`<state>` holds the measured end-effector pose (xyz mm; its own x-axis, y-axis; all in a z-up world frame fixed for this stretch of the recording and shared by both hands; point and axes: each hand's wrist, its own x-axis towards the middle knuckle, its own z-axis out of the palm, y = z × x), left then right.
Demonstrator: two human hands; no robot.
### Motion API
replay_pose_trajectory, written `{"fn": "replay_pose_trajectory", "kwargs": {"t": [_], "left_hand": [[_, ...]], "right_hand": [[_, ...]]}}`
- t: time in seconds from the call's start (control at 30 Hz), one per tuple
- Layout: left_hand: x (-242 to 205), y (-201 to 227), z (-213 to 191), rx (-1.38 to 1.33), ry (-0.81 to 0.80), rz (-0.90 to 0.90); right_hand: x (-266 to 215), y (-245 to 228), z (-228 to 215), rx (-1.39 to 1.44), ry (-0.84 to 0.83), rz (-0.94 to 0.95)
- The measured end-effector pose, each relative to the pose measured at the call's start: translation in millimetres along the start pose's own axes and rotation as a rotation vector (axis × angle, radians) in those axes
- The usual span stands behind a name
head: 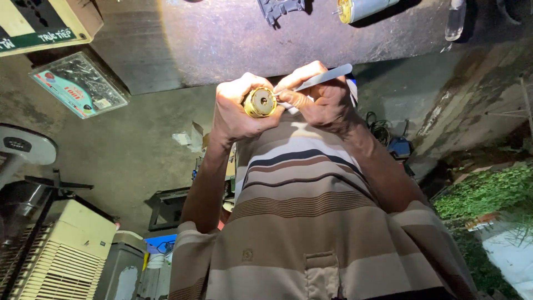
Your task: The person uses a screwdriver to unscrew a small cylindrical motor, then uses tweezers to remove internal components from the motor housing. The person places the removed parts on a nearby workbench.
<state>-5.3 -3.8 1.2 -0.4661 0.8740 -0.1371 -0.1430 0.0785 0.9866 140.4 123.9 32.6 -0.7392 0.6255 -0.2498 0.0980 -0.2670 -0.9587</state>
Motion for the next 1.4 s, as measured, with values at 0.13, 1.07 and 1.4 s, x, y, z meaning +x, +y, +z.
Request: {"fn": "replay_pose_trajectory", "kwargs": {"t": [0.13,1.07,1.4], "left_hand": [[2.2,2.8,-0.3,-0.002,0.002,-0.007],[-2.7,-11.7,24.8,0.313,0.327,-0.047],[-0.8,-5.6,32.6,0.215,0.341,-0.075]], "right_hand": [[2.3,-5.9,4.9,-0.002,0.017,0.018],[18.6,-28.1,14.7,-0.415,0.012,-0.311],[9.4,16.7,-9.7,-0.612,0.036,-0.636]]}}
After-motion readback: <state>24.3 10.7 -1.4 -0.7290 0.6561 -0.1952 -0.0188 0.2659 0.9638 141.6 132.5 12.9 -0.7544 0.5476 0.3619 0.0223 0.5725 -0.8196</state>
